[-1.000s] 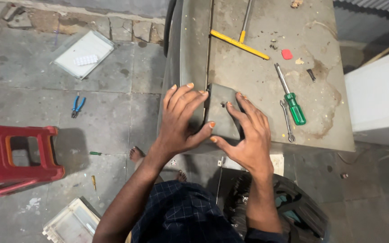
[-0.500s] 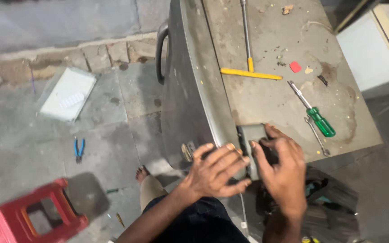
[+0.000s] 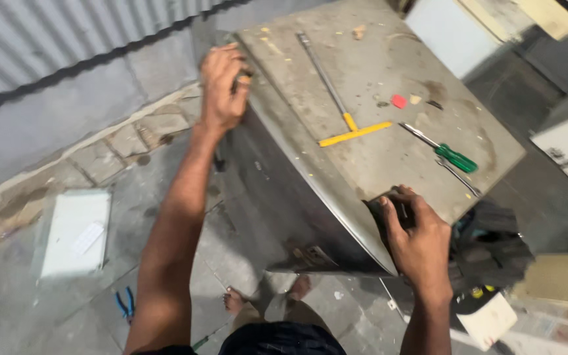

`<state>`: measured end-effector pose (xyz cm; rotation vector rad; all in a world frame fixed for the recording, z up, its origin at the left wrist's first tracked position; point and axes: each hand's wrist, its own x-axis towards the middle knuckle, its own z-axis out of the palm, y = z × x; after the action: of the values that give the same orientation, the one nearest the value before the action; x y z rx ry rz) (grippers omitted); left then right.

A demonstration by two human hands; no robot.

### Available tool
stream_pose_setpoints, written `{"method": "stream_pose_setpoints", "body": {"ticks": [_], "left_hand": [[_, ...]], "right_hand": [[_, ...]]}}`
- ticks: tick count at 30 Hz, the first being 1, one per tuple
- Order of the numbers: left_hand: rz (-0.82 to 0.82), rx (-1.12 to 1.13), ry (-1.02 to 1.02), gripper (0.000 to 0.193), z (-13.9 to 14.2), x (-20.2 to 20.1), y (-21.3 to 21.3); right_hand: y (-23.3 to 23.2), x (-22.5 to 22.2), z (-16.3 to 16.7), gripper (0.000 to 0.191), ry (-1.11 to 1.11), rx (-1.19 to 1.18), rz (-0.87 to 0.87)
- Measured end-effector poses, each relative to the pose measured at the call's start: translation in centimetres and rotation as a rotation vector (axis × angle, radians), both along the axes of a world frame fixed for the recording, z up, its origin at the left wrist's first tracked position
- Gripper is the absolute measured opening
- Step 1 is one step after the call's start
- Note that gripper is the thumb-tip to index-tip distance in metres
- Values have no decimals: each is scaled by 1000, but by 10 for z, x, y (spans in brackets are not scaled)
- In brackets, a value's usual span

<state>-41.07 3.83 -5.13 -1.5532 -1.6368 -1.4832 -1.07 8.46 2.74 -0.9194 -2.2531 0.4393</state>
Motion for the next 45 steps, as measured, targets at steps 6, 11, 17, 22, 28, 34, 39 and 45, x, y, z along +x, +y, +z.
{"method": "stream_pose_setpoints", "body": {"ticks": [6, 11, 17, 22, 28, 34, 39, 45], "left_hand": [[62, -73, 89, 28, -8, -8, -8], [227, -156, 56, 21, 1, 8, -12], [256, -154, 39, 19, 7, 18, -18], [371, -71, 61, 23, -16, 19, -81], [477, -16, -97, 15, -44, 71, -207], [574, -11, -455, 16, -61, 160, -306], [712, 5, -680, 15, -79, 202, -332], [841, -21, -654, 18, -72, 238, -307]], "right_hand": [[-2, 8, -11, 29, -48, -23, -66], [-6, 19, -9, 25, 1, -11, 0], [2, 30, -11, 25, 11, -8, 2], [6, 28, -17, 26, 49, 13, 29], [8, 28, -20, 21, 39, 6, 22], [7, 28, -24, 23, 44, -41, 33], [13, 36, -27, 28, 24, -145, 72], [29, 64, -25, 33, -71, -237, 285]]}}
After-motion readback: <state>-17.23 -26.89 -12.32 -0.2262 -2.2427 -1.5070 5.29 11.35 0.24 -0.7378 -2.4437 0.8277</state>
